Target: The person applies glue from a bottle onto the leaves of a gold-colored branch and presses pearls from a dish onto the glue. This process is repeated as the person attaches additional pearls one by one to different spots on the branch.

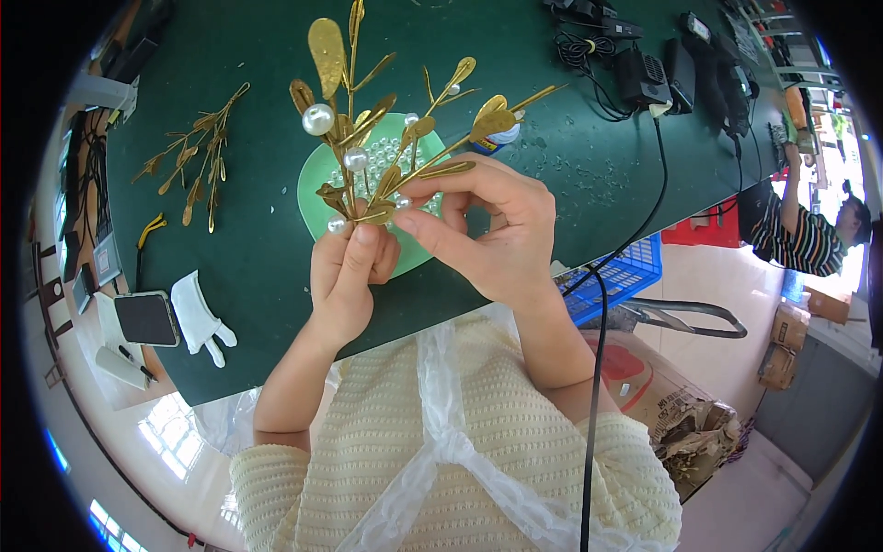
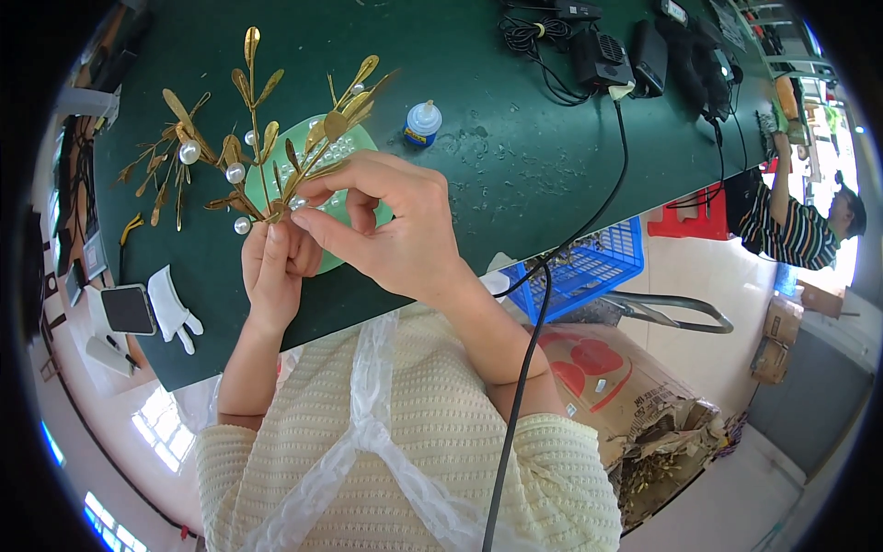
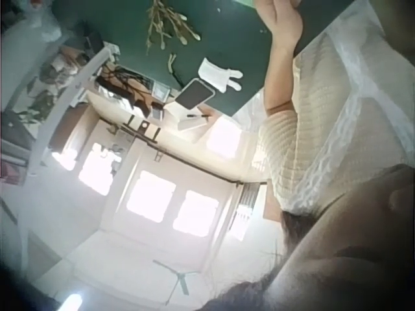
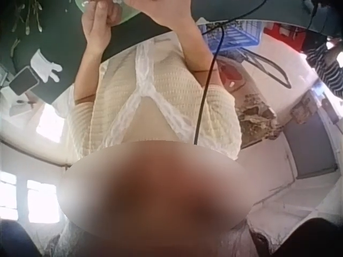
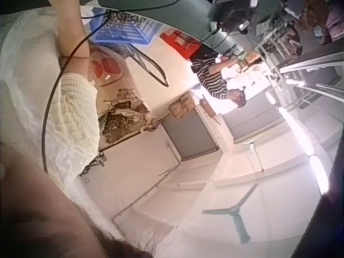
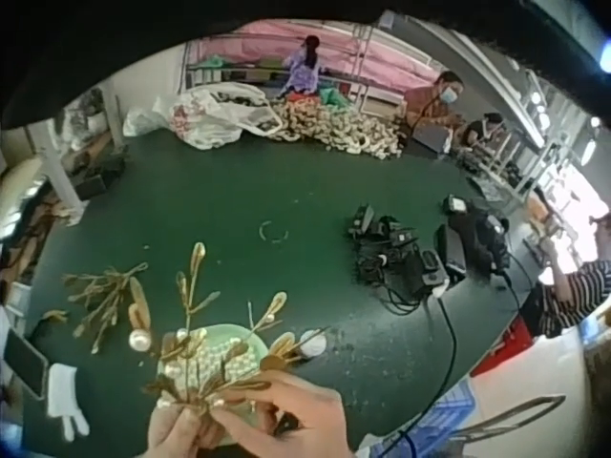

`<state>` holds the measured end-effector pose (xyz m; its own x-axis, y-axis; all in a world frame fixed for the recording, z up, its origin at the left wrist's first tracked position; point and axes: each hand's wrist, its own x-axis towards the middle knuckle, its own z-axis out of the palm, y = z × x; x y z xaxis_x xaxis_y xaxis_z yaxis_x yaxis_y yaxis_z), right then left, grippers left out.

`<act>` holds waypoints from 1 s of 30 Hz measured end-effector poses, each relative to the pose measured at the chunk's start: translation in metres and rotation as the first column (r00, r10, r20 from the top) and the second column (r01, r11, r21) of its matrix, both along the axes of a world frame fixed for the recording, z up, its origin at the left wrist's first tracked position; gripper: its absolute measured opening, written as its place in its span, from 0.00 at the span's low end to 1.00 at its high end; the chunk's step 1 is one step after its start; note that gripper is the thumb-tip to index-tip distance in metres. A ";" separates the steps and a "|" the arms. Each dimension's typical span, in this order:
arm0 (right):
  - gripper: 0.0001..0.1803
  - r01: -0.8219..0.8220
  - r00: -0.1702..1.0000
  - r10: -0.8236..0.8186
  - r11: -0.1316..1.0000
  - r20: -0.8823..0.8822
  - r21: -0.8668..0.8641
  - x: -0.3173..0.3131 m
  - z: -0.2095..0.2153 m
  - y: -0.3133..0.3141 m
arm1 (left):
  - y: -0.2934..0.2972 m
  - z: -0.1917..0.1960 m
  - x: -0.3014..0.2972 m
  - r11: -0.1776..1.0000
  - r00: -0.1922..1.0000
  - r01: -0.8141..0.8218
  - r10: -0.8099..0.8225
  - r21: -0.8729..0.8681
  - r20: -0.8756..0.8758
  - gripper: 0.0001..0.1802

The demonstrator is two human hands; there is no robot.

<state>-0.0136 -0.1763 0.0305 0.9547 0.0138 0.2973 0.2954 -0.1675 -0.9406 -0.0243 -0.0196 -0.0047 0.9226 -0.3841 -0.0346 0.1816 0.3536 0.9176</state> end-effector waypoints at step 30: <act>0.17 0.457 0.848 -0.508 0.845 0.149 0.278 -0.015 -0.017 -0.047 | 0.005 0.002 0.008 0.993 0.992 0.017 -0.032 -0.118 -0.125 0.18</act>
